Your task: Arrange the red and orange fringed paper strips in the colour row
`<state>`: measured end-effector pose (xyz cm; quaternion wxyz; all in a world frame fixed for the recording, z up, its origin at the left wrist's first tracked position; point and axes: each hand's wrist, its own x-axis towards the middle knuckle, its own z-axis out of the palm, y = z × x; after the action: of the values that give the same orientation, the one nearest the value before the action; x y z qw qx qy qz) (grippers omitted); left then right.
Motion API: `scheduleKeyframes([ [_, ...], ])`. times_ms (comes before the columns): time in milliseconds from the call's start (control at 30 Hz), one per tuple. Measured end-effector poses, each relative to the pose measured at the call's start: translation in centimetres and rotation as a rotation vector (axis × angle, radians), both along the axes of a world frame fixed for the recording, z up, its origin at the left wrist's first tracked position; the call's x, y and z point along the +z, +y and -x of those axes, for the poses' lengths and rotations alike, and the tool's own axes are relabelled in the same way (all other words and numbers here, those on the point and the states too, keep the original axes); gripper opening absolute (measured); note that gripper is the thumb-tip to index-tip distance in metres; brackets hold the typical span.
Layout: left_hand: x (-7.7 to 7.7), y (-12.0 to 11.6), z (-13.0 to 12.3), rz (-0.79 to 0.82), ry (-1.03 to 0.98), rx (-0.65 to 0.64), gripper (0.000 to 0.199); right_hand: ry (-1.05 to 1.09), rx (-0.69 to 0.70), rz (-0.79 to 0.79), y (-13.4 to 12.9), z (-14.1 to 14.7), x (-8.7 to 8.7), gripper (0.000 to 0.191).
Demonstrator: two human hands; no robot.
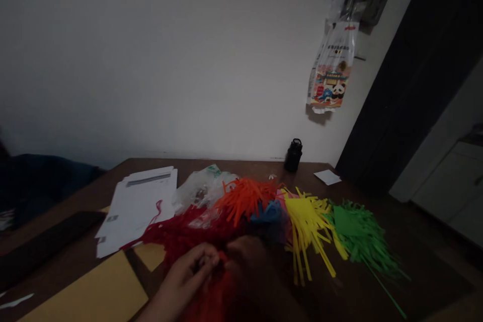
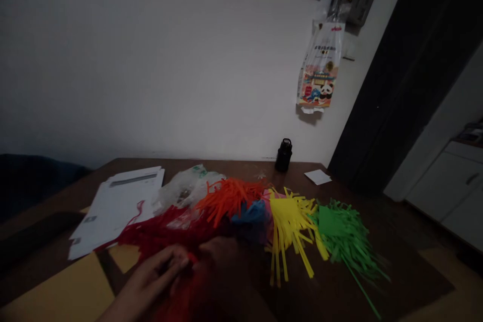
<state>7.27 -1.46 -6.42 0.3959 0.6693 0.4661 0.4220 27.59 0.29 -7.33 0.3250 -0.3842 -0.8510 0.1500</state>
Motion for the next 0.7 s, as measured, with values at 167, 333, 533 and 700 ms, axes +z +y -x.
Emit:
scheduleKeyframes([
  [167, -0.4, 0.9, 0.0, 0.138, -0.138, 0.021, 0.048, 0.008, -0.043, 0.013, -0.1, -2.9, 1.9, 0.028],
  [333, -0.5, 0.4, -1.0, 0.226, -0.205, 0.029, 0.059, -0.081, 0.123, 0.005, -3.1, -6.1, 2.0, 0.034],
  [533, -0.1, 0.2, -1.3, 0.272, -0.312, -0.001, 0.041, -0.210, 0.049, -0.288, -4.4, -5.3, -3.5, 0.021],
  [700, 1.2, 1.1, 0.2, 0.242, -0.439, 0.051, 0.037, -0.296, 0.042, -0.379, -6.2, -5.5, -3.5, 0.025],
])
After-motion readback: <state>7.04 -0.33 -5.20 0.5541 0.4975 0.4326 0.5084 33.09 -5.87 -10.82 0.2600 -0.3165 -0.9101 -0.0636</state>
